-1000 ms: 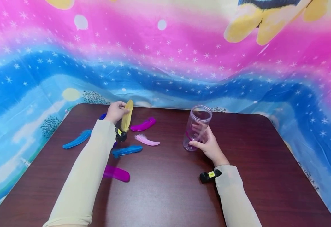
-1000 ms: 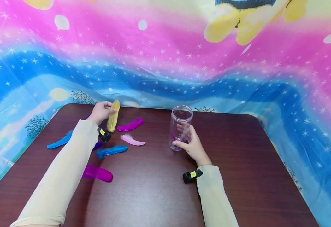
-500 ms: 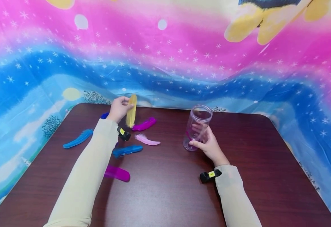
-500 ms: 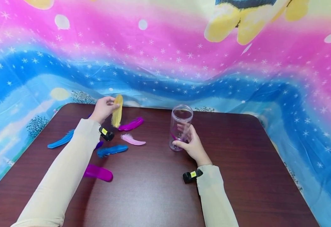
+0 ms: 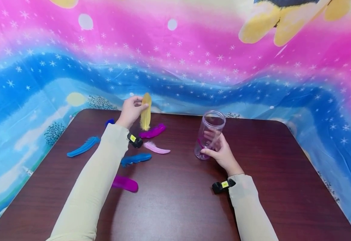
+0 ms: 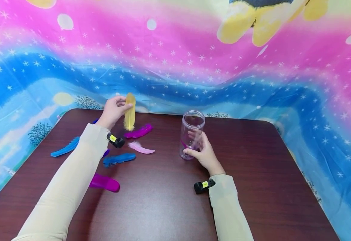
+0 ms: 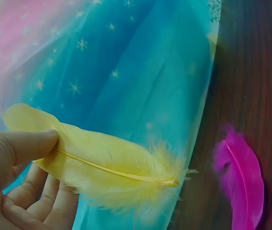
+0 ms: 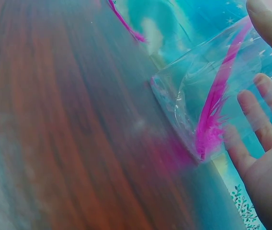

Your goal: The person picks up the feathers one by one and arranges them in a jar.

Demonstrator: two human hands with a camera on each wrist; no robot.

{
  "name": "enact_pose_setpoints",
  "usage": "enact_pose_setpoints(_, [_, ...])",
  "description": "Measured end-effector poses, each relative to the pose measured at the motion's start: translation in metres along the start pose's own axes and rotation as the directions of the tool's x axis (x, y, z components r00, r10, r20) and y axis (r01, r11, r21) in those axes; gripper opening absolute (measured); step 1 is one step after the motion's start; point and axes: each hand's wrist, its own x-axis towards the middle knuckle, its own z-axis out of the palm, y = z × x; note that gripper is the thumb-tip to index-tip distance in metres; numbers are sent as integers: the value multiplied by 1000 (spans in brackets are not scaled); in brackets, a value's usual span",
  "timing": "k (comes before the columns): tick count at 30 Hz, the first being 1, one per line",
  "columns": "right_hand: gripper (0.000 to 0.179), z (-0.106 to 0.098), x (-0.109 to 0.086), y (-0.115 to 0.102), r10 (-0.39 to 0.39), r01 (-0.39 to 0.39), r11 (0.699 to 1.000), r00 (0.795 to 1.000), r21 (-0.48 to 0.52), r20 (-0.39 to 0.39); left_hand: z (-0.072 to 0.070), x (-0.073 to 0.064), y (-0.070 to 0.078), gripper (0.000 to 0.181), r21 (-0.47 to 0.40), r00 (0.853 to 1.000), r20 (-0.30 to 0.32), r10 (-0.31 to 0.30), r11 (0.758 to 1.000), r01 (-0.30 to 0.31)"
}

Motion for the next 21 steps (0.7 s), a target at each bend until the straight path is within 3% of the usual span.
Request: enact_pose_setpoints(21, [82,-1,0,2,3,-3,1000,1000,-6,2,20,-10,36,25,-98,1000,18,3,995,-1])
